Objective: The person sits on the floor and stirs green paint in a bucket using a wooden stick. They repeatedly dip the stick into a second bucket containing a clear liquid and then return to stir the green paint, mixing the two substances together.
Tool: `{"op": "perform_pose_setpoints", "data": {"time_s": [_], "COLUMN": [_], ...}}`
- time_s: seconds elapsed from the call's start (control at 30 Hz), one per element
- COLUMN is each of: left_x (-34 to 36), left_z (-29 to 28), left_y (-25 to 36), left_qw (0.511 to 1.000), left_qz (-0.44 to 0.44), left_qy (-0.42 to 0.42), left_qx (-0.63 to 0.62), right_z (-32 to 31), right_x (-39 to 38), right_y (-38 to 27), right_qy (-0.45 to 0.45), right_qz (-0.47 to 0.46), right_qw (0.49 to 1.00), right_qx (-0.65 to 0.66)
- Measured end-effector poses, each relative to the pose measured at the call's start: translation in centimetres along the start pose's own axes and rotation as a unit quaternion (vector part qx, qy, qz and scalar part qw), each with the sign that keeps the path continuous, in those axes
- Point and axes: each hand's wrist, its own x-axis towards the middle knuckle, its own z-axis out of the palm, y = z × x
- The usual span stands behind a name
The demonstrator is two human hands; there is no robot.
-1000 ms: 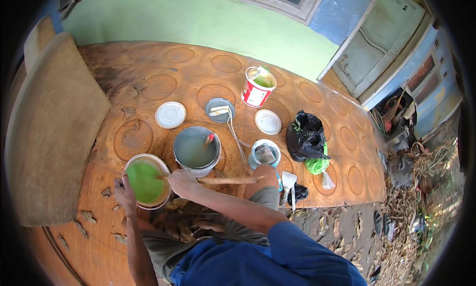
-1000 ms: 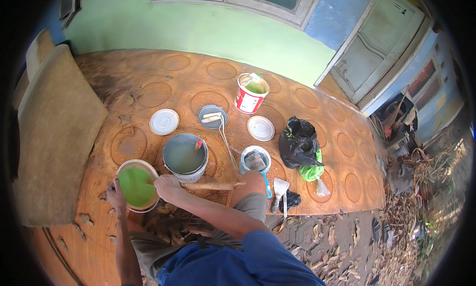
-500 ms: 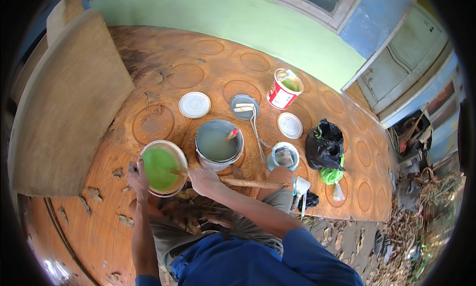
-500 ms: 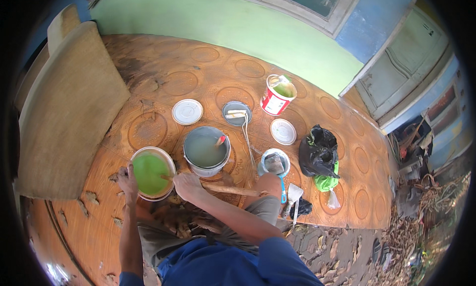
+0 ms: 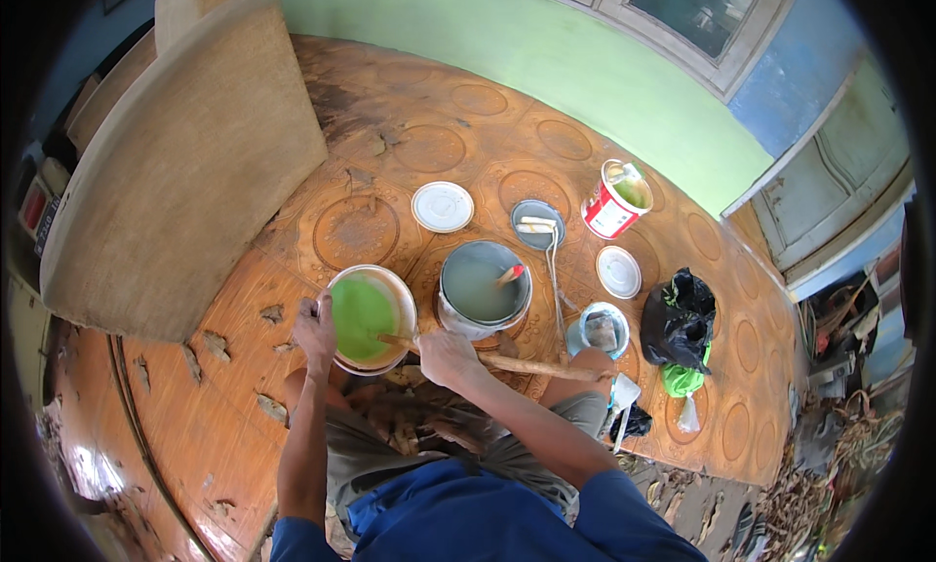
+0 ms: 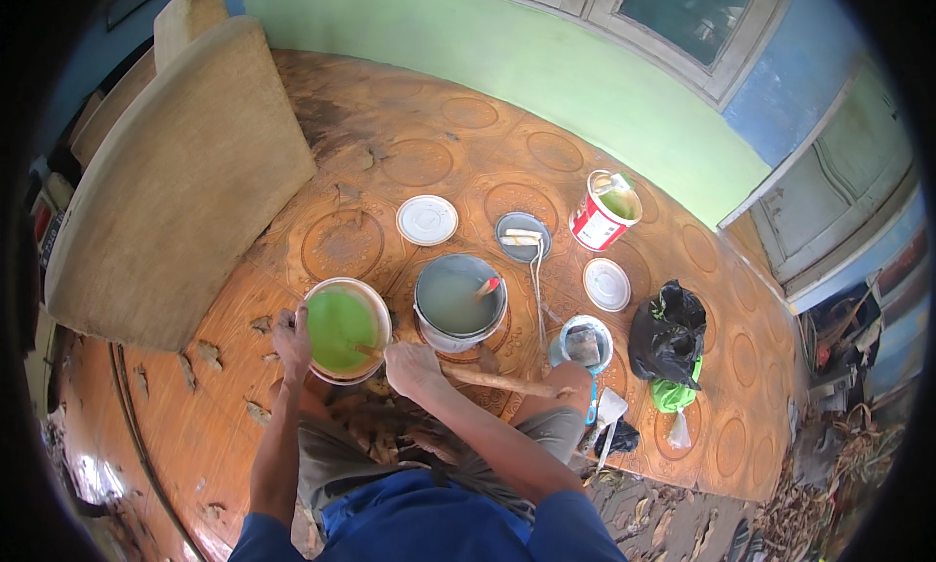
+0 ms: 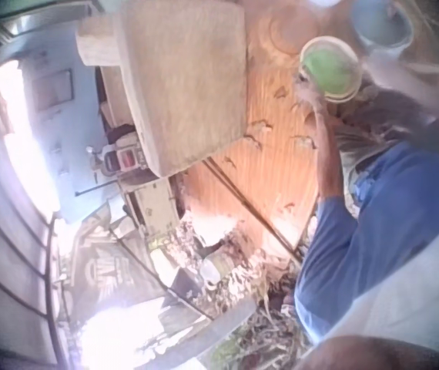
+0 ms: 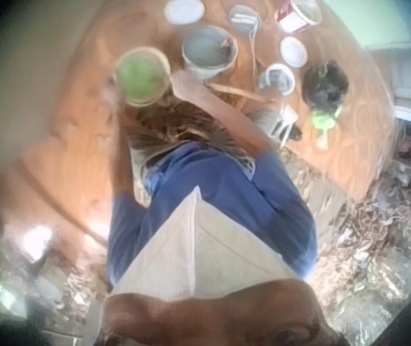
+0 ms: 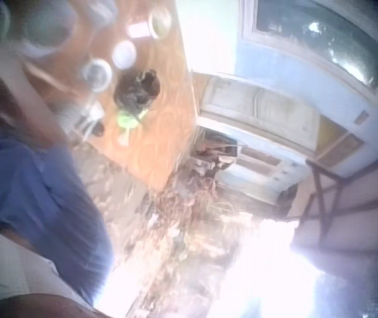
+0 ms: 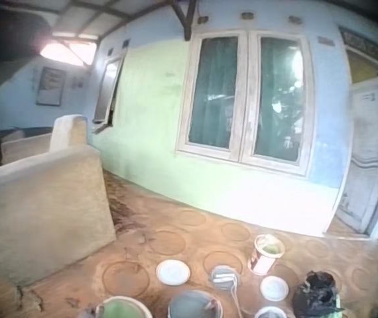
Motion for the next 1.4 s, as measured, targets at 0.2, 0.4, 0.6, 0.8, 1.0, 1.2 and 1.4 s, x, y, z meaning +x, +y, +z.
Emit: {"op": "perform_pose_setpoints", "data": {"time_s": [0.2, 0.4, 0.6, 0.8, 1.0, 1.2, 1.4], "left_x": [-0.4, -0.4, -0.6, 0.0, -0.1, 0.0, 0.2], "left_z": [0.4, 0.0, 0.8, 0.6, 0.5, 1.0, 0.3], "left_y": [1.4, 0.6, 1.1, 1.0, 0.9, 1.3, 0.9], "left_qw": [0.999, 0.999, 0.999, 0.999, 0.999, 0.999, 0.999], "left_qz": [-0.013, -0.016, 0.000, -0.004, 0.009, 0.010, -0.009], "left_qy": [-0.017, -0.012, -0.012, 0.006, -0.001, 0.001, 0.002], "left_qx": [0.024, 0.025, 0.031, 0.036, 0.033, 0.036, 0.048], "right_z": [1.3, -2.0, -2.4, -0.9, -1.9, 0.0, -1.2], "right_x": [1.9, 2.5, 3.2, 1.3, 2.7, 2.1, 1.8], "right_y": [1.2, 0.4, -0.6, -0.3, 1.2, 0.6, 1.3], "right_qy": [0.058, -0.001, 0.058, -0.013, 0.016, 0.043, 0.007], "right_qz": [-0.036, 0.027, 0.015, -0.023, 0.006, -0.031, -0.059], "right_qw": [0.997, 0.999, 0.998, 0.999, 0.999, 0.998, 0.998], "right_qx": [0.031, -0.029, -0.032, -0.025, -0.041, -0.020, -0.029]}}
